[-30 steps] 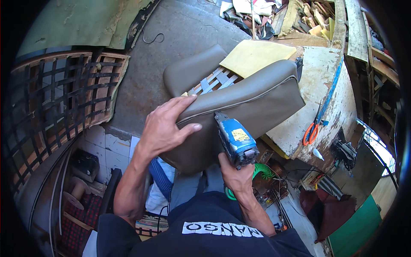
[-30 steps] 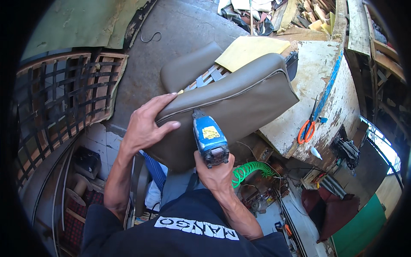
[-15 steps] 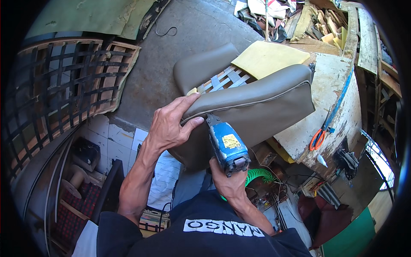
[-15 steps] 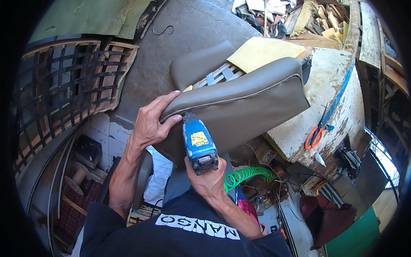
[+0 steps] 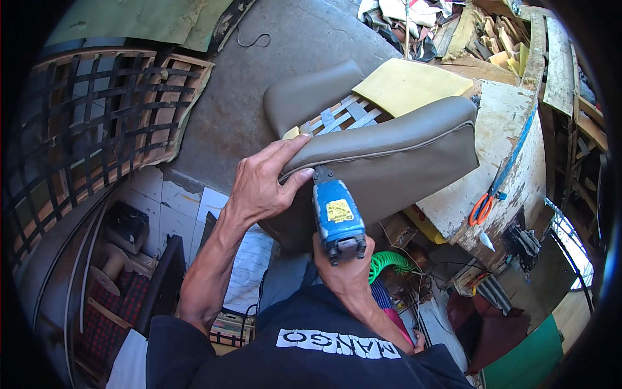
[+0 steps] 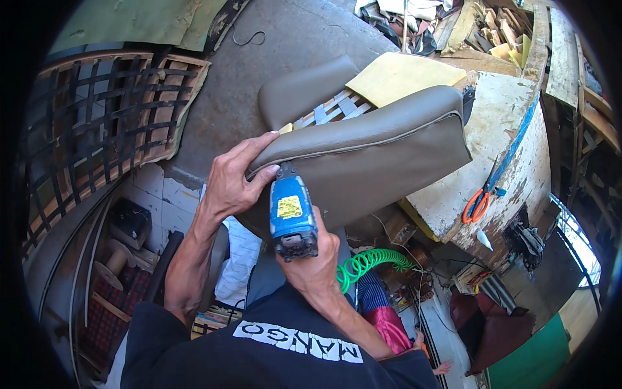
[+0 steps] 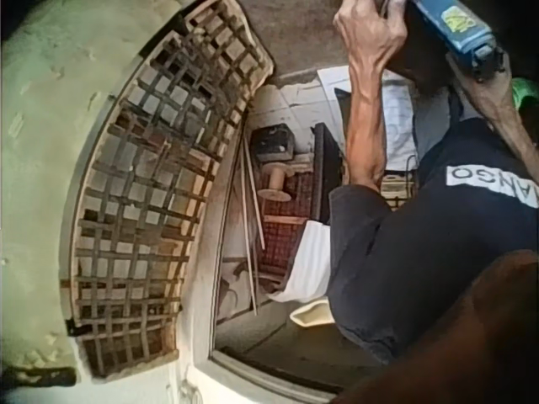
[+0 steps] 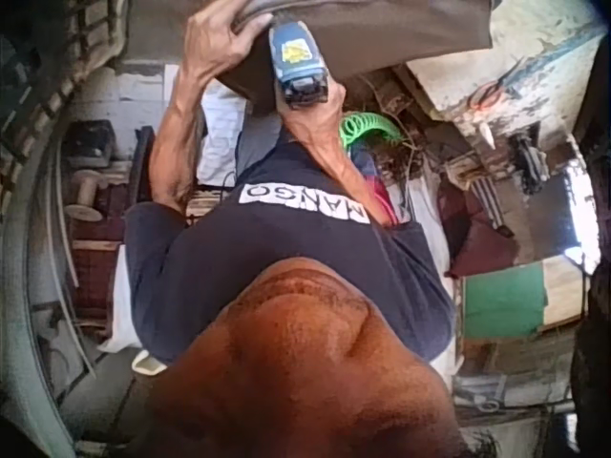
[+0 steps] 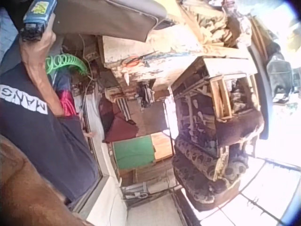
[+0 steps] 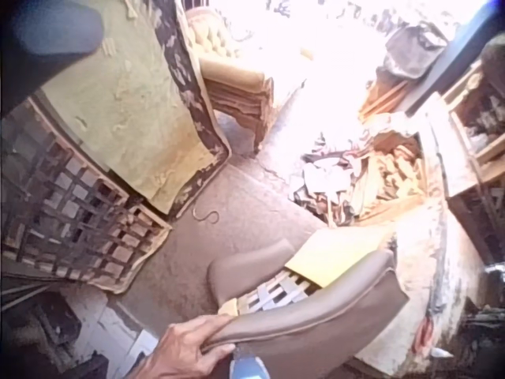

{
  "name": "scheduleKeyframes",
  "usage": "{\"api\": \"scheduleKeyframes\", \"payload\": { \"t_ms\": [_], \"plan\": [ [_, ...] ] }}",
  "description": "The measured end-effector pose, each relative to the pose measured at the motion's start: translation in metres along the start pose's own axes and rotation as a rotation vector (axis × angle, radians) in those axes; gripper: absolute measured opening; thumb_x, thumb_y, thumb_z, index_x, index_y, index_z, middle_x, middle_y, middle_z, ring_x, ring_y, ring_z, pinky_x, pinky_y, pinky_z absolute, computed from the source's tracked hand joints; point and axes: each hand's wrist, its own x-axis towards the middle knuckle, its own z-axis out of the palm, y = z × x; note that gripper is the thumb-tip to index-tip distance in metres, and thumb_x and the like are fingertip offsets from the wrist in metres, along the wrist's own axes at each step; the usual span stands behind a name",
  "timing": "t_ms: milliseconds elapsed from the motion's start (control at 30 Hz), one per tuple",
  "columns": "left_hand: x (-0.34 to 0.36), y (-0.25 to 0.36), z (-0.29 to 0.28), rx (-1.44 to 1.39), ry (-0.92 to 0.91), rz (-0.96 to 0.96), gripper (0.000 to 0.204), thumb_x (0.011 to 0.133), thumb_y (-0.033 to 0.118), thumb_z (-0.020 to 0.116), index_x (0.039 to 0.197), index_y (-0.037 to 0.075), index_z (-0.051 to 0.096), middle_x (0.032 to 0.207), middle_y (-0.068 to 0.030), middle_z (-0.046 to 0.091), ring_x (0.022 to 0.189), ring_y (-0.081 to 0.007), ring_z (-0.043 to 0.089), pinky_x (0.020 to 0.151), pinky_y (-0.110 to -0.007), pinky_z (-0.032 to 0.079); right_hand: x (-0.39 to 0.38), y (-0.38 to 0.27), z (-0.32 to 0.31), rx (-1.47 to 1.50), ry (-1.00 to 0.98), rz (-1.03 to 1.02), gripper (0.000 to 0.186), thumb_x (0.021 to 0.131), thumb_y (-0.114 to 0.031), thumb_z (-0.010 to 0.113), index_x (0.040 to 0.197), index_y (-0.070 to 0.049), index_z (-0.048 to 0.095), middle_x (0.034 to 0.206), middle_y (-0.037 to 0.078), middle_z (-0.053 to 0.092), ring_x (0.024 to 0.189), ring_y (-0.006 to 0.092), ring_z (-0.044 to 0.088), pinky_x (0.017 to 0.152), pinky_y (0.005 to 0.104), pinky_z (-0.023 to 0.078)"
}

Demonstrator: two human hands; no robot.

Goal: The person reupholsters a chair component by removing old staples with pliers, positioning new fabric over foam, and securing the fabric with a pneumatic stapler. The person uses shears to trim excess fabric along the edges.

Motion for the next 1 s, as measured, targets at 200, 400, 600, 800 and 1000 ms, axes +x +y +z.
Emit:
{"api": "scheduleKeyframes", "payload": {
  "t_ms": [200, 400, 600, 800, 1000],
  "plan": [
    [-0.029, -0.028, -0.013, -0.272, -0.074, 0.001, 0.083, 0.083, 0.035, 0.085, 0.152, 0.008, 0.049, 0.146, -0.0196, 0.057, 0.135, -0.0341, 0.056, 0.113, -0.043, 0.044, -0.012, 0.013, 0.001, 0.001, -0.056, -0.028, 0.050, 0.076, -0.002, 0.078, 0.123, 0.002, 0.061, 0.088, 0.020, 0.075, 0.085, 0.0346, 0.078, 0.073, 0.0372, 0.059],
    [-0.035, -0.036, -0.002, -0.350, -0.026, -0.078, 0.082, 0.085, 0.033, 0.084, 0.154, 0.011, 0.047, 0.147, -0.0197, 0.056, 0.138, -0.0346, 0.054, 0.115, -0.043, 0.043, -0.008, 0.002, 0.000, -0.046, -0.110, -0.123, 0.053, 0.074, -0.001, 0.079, 0.124, 0.001, 0.060, 0.088, 0.020, 0.074, 0.085, 0.0368, 0.077, 0.071, 0.0386, 0.060],
    [-0.040, -0.038, 0.002, -0.293, -0.003, -0.058, 0.074, 0.091, 0.030, 0.076, 0.154, 0.007, 0.046, 0.149, -0.0188, 0.056, 0.137, -0.0330, 0.055, 0.114, -0.042, 0.043, -0.004, -0.002, 0.003, -0.072, -0.149, -0.173, 0.048, 0.075, -0.002, 0.079, 0.119, 0.001, 0.060, 0.087, 0.021, 0.074, 0.086, 0.0386, 0.076, 0.071, 0.0407, 0.060],
    [-0.039, -0.039, -0.005, -0.397, -0.065, -0.057, 0.070, 0.089, 0.019, 0.073, 0.153, 0.012, 0.048, 0.148, -0.0216, 0.056, 0.139, -0.0385, 0.053, 0.116, -0.046, 0.041, -0.001, -0.007, 0.006, -0.088, -0.175, -0.193, 0.049, 0.076, -0.005, 0.081, 0.120, 0.000, 0.059, 0.086, 0.023, 0.073, 0.084, 0.0412, 0.075, 0.070, 0.0435, 0.060],
    [-0.039, -0.037, -0.001, -0.356, -0.048, -0.051, 0.069, 0.089, 0.012, 0.070, 0.154, 0.012, 0.046, 0.149, -0.0212, 0.054, 0.140, -0.0384, 0.050, 0.119, -0.045, 0.039, -0.002, -0.003, 0.016, -0.276, -0.141, -0.231, 0.042, 0.075, -0.002, 0.078, 0.112, 0.001, 0.058, 0.078, 0.022, 0.071, 0.078, 0.0418, 0.074, 0.066, 0.0437, 0.059]
  ]
}}
